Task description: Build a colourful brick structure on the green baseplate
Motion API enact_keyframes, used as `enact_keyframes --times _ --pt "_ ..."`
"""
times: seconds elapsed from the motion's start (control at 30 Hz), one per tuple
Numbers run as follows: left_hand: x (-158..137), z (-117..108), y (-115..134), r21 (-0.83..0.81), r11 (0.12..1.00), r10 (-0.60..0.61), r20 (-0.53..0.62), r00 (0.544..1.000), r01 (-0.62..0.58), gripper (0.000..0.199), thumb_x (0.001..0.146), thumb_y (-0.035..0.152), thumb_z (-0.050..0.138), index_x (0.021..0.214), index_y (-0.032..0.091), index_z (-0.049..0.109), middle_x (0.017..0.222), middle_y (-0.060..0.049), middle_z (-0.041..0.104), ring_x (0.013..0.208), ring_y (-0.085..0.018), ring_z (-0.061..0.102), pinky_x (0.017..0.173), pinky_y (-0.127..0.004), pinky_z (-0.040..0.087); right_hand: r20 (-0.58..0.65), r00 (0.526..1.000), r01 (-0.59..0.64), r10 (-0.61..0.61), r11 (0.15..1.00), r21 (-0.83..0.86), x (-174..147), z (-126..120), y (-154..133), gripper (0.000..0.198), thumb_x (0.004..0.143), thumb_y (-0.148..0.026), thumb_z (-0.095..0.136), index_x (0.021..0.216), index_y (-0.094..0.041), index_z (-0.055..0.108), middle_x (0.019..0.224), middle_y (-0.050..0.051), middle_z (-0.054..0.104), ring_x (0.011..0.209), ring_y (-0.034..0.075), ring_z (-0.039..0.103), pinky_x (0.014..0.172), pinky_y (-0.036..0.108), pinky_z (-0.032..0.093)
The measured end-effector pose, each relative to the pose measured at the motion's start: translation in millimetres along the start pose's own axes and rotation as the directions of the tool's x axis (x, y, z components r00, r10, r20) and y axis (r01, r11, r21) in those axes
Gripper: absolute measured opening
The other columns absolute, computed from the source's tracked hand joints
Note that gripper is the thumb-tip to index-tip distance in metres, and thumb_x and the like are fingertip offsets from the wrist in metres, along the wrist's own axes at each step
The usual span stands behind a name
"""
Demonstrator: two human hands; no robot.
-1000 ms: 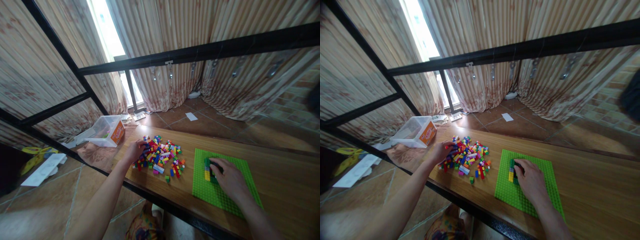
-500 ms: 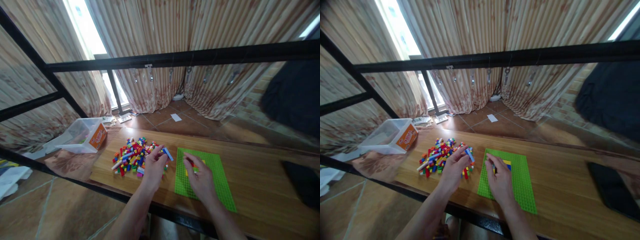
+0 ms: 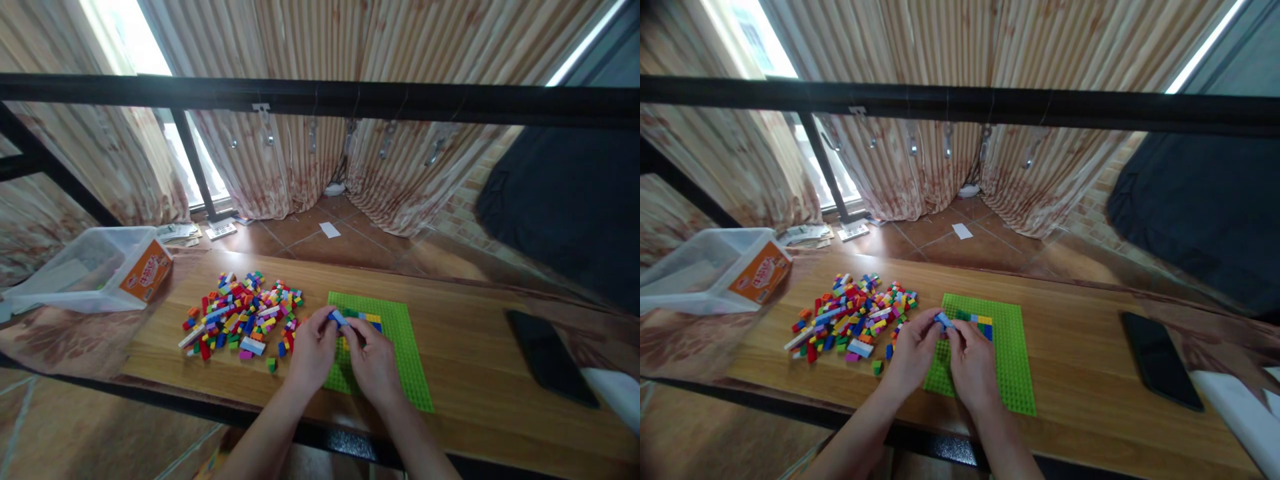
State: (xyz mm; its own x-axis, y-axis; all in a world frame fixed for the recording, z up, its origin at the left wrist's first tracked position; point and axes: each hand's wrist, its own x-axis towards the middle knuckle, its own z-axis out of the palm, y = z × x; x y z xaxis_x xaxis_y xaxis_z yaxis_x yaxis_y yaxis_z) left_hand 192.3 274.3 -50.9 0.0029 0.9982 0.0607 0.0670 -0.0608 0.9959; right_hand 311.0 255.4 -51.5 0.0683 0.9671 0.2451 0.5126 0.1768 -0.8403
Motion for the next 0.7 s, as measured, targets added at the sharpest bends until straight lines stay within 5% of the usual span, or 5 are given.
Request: enact_keyframes --times 0.17,0.4,0.7 --pt "-5.0 -11.9 1.9 0.250 0.966 0.032 0.123 0.992 -0.062 0.028 0.086 0.016 0.046 0.103 0.018 0.068 0.082 -0.002 0.068 0.074 -0.015 0.062 0.070 -0.024 0.046 0.043 0.997 -0.059 0.060 0.998 -0.020 1.6 -4.8 2.2 0.028 0.092 -0.036 0.048 0.097 -0.022 0.071 0.088 0.004 0.073 0.076 0.018 0.066 0.071 0.030 0.048" --pt "-2.1 -18.9 -0.2 0.355 0.934 -0.078 0.071 0.994 0.048 0.034 0.088 0.021 0.042 0.110 0.015 0.067 0.074 -0.002 0.065 0.067 -0.014 0.058 0.062 -0.024 0.042 -0.174 0.979 -0.139 0.102 0.967 -0.216 21.3 -47.7 36.8 0.037 0.092 -0.041 0.045 0.109 -0.020 0.070 0.102 0.009 0.074 0.090 0.024 0.067 0.080 0.036 0.050" --pt "-0.3 -7.6 2.8 0.442 0.895 -0.140 0.158 0.977 0.057 0.041 0.089 0.028 0.044 0.119 0.010 0.065 0.073 -0.005 0.066 0.065 -0.016 0.059 0.060 -0.025 0.040 0.039 0.999 0.038 -0.025 0.912 -0.408 41.1 -47.1 62.8 0.029 0.092 -0.032 0.047 0.099 -0.023 0.074 0.100 0.008 0.069 0.097 0.023 0.060 0.092 0.040 0.044"
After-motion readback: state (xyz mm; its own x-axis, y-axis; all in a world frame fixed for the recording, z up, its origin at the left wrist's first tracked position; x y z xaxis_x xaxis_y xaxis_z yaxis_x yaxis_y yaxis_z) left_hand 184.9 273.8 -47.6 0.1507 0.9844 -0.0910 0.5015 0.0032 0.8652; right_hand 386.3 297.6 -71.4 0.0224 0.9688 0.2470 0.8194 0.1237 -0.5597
